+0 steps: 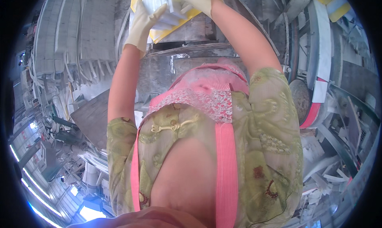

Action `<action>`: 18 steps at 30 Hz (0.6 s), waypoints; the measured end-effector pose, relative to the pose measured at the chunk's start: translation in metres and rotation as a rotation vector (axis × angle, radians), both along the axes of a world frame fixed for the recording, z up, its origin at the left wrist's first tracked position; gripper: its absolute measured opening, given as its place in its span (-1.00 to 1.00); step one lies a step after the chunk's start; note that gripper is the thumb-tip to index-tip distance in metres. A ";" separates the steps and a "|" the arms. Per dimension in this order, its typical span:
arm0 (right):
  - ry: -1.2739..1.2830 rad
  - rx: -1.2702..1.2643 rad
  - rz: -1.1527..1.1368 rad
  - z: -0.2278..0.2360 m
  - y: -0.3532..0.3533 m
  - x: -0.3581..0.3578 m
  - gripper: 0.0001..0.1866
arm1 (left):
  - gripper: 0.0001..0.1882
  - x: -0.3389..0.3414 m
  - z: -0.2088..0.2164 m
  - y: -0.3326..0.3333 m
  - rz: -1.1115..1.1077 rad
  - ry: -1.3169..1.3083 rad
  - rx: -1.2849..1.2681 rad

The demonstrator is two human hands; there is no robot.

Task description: The person repeatedly picks up small white rectangular tiles from a yellow sheet, inspects them, and places them into a nearby pile. The person also moves the yellow sheet and handles loose tiles from the surrounding area.

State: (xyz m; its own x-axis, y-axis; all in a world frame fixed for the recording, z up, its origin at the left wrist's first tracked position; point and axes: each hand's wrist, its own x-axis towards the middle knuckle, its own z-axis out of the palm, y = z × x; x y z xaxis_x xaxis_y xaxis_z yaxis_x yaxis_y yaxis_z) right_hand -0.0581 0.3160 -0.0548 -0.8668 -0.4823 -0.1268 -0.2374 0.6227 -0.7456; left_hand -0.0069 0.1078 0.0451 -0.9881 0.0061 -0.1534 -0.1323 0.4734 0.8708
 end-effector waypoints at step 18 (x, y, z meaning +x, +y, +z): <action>0.251 0.255 -1.209 -0.014 0.441 0.453 -0.26 | -0.14 -0.015 -0.016 0.004 -0.039 0.164 -0.387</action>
State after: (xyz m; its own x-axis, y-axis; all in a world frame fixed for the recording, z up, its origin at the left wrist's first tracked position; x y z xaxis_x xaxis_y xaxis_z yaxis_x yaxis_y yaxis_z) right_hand 0.3947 0.7572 -0.0687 -0.7501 0.6480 0.1322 0.4662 0.6599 -0.5892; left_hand -0.0219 0.1116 0.0291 -0.9998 0.0166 0.0076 0.0176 0.7716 0.6358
